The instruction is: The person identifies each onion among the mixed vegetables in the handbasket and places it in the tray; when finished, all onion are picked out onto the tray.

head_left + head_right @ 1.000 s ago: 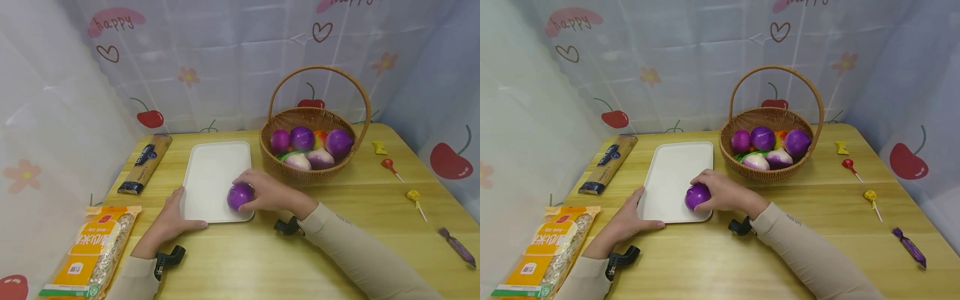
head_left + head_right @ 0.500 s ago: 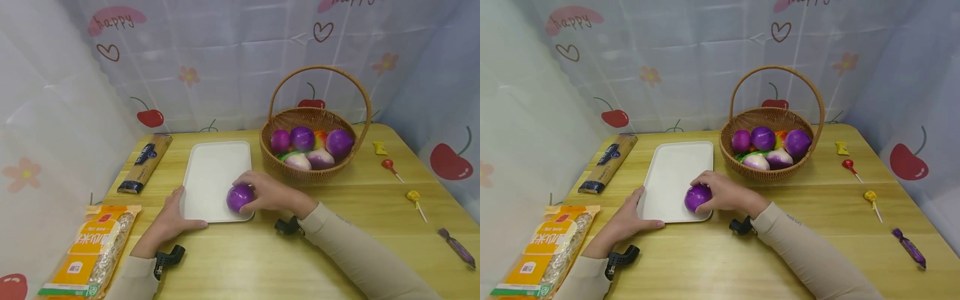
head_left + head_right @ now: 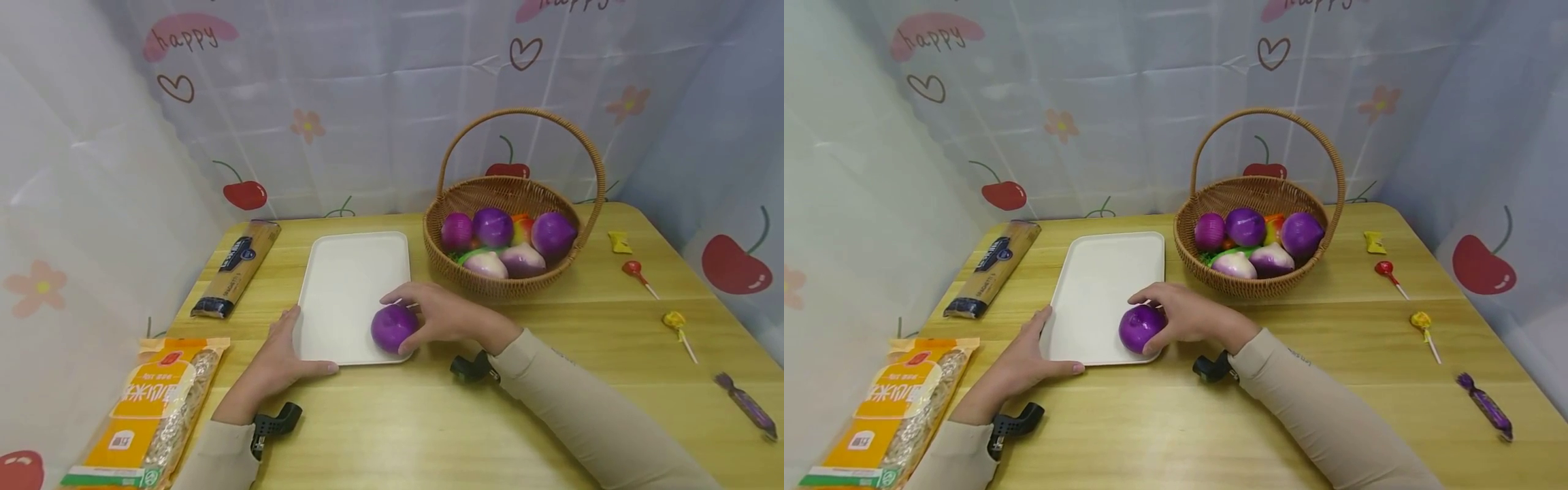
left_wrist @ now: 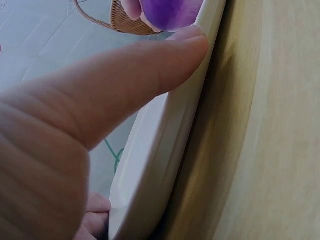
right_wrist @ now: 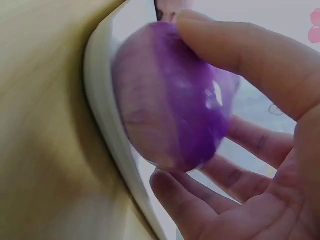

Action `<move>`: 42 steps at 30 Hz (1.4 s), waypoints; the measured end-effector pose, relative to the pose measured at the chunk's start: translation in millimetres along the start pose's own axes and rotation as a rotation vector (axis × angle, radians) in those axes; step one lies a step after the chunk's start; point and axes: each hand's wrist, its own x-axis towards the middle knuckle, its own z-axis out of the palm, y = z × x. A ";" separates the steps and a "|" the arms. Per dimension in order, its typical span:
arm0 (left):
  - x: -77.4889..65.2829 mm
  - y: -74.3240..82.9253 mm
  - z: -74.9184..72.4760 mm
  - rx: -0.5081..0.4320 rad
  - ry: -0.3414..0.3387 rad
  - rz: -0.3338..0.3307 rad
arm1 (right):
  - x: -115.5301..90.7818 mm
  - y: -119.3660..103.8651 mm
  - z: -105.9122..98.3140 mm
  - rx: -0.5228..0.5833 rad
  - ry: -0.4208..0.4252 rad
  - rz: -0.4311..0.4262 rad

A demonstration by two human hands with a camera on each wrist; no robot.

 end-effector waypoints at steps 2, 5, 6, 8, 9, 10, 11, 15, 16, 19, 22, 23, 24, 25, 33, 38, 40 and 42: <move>-0.2 -0.4 -0.1 -0.001 0.002 0.001 | -0.8 -1.9 -1.1 -0.011 -0.009 -0.005; -0.9 -0.4 -0.1 -0.002 0.000 -0.001 | -2.2 -4.9 -3.1 -0.041 -0.017 -0.015; -1.2 -0.4 -0.2 -0.003 -0.001 -0.004 | -2.9 -6.3 -4.0 -0.056 -0.018 -0.019; -2.0 -0.4 -0.3 -0.002 -0.005 -0.009 | -3.9 -9.1 -5.7 -0.085 -0.019 -0.031; -2.5 -0.5 -0.4 -0.001 -0.007 -0.012 | -4.2 -10.2 -6.4 -0.096 -0.020 -0.038; -2.9 -0.9 -0.6 0.002 -0.006 -0.014 | -4.4 -11.2 -7.0 -0.107 -0.021 -0.046; -3.3 -1.5 -0.8 0.004 -0.007 -0.017 | -4.4 -11.7 -7.6 -0.118 -0.023 -0.051; -4.1 -3.5 -1.4 0.007 -0.005 -0.014 | -4.9 -14.8 -11.5 -0.139 -0.023 -0.064; -4.0 -3.8 -1.4 0.006 -0.004 -0.011 | -5.2 -15.3 -12.9 -0.142 -0.022 -0.067; -3.4 -3.5 -1.1 -0.002 -0.007 -0.006 | -7.6 -18.8 -19.0 -0.152 -0.007 -0.071; -2.7 -2.6 -1.2 -0.006 -0.009 -0.011 | -11.3 -25.1 -28.7 -0.157 0.036 -0.063; -2.5 -2.3 -1.2 -0.006 -0.009 -0.012 | -12.8 -28.3 -32.9 -0.155 0.060 -0.057; -2.2 -2.1 -1.2 -0.009 -0.010 -0.012 | -14.4 -31.2 -37.4 -0.155 0.090 -0.056; -1.9 -1.9 -1.3 -0.008 -0.011 -0.013 | -16.7 -33.9 -42.5 -0.158 0.117 -0.048; -1.6 -0.4 -1.5 0.004 -0.014 -0.004 | -37.3 -44.3 -81.6 -0.138 0.302 -0.001; -1.8 -0.5 -1.9 0.000 -0.018 -0.010 | -47.0 -34.1 -101.1 -0.093 0.381 0.056; -1.9 -0.7 -1.4 -0.003 -0.017 -0.008 | -51.8 -29.1 -108.1 -0.083 0.399 0.098; -1.9 -0.9 -0.9 -0.006 -0.015 -0.003 | -56.6 -25.1 -115.0 -0.069 0.411 0.149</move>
